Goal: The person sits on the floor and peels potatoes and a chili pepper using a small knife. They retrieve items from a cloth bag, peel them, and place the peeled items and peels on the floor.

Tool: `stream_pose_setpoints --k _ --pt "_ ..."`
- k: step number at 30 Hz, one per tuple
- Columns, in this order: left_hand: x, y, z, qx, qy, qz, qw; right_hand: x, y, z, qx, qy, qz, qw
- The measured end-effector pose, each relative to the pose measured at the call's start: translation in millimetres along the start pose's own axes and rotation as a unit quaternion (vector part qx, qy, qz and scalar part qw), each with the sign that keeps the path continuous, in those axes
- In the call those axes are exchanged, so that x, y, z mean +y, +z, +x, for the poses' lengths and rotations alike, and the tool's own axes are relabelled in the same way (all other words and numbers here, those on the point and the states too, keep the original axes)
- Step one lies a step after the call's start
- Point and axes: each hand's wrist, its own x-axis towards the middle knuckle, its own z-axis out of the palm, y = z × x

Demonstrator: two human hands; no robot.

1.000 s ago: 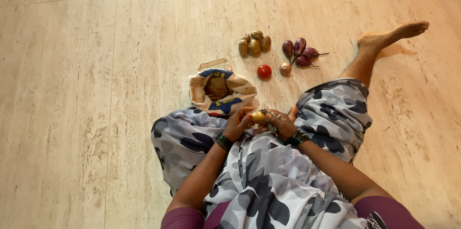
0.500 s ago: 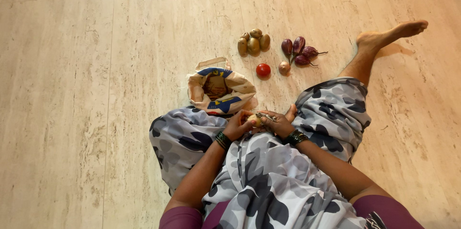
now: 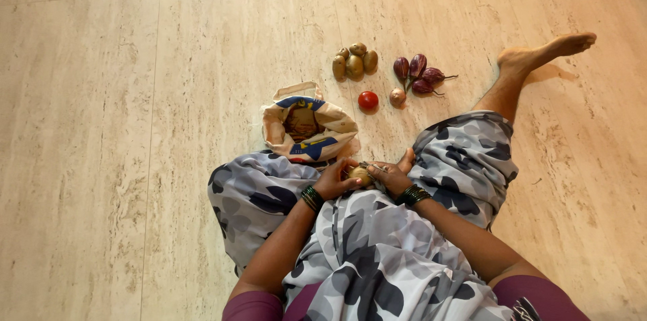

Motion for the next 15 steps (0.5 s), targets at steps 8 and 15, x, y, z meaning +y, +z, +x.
stream_pose_setpoints --k 8,15 --pt "-19 6 2 -0.024 -0.096 -0.143 0.985 -3 4 -2 0.054 -0.074 -0.137 0.986" --pt "-1 3 1 -0.029 -0.134 -0.079 0.987 -16 19 -9 0.028 -0.096 -0.175 0.979"
